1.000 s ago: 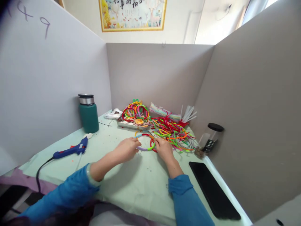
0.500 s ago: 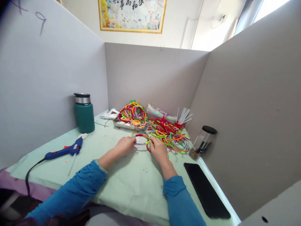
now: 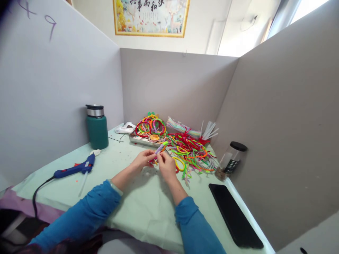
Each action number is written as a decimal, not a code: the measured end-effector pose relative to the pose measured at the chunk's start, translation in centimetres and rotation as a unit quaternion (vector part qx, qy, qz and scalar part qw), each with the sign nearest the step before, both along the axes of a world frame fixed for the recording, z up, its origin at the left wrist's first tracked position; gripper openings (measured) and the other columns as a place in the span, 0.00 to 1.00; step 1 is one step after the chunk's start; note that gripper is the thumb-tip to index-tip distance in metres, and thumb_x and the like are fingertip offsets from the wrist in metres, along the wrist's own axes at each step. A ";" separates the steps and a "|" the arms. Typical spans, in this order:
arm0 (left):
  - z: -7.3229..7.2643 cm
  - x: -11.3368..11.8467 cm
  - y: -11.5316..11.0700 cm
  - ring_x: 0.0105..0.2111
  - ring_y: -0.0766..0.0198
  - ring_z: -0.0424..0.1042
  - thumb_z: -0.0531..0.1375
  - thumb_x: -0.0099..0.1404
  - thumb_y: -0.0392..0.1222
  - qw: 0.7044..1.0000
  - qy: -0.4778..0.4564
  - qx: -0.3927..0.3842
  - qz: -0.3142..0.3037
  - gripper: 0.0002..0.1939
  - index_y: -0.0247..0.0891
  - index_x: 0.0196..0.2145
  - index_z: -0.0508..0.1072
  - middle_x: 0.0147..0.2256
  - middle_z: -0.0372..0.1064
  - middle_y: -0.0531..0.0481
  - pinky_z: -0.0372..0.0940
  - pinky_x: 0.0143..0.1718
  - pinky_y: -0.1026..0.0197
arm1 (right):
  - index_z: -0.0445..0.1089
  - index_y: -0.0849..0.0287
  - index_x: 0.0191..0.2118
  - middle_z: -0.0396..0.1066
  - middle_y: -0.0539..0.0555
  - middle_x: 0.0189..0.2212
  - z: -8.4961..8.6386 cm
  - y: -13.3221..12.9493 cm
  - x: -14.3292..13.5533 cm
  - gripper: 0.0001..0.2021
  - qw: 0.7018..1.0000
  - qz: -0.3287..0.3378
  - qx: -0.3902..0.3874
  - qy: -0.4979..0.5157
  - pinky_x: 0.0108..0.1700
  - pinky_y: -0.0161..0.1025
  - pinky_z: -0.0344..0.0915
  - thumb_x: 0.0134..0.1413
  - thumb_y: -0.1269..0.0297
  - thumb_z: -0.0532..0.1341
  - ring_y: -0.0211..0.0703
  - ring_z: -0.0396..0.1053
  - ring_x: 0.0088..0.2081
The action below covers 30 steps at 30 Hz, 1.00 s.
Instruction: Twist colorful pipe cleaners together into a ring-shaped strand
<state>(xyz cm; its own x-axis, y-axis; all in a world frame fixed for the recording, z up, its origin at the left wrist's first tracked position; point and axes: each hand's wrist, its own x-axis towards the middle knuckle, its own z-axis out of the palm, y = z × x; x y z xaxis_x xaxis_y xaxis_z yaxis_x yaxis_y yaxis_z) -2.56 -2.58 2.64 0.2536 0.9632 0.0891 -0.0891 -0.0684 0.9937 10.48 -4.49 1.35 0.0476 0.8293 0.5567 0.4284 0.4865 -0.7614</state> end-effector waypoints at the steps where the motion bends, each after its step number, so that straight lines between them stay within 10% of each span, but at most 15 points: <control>1: 0.1 -0.2 -0.1 0.23 0.71 0.66 0.63 0.53 0.44 0.999 -0.023 -0.021 -0.008 0.12 0.34 0.31 0.68 0.26 0.66 0.51 0.64 0.24 0.67 | 0.68 0.58 0.26 0.67 0.49 0.20 0.0 0.1 -0.1 0.15 1.000 -0.009 -0.003 0.008 0.25 0.33 0.56 0.54 0.52 0.54 0.37 0.60 0.22; 18: 0.5 -0.9 0.1 0.26 0.69 0.69 0.61 0.57 0.35 0.971 -0.174 -0.140 -0.087 0.05 0.33 0.34 0.73 0.31 0.70 0.47 0.67 0.29 0.65 | 0.64 0.57 0.25 0.65 0.46 0.18 -0.8 0.6 0.3 0.15 0.976 0.055 -0.102 0.185 0.18 0.33 0.53 0.45 0.49 0.60 0.33 0.56 0.15; 30: 0.2 -0.9 -0.3 0.27 0.67 0.71 0.65 0.53 0.38 0.969 -0.113 -0.113 -0.188 0.14 0.30 0.39 0.75 0.32 0.72 0.43 0.68 0.30 0.63 | 0.64 0.58 0.25 0.59 0.43 0.15 -1.3 1.2 0.7 0.13 0.957 0.101 -0.112 0.246 0.18 0.31 0.46 0.43 0.53 0.61 0.31 0.51 0.15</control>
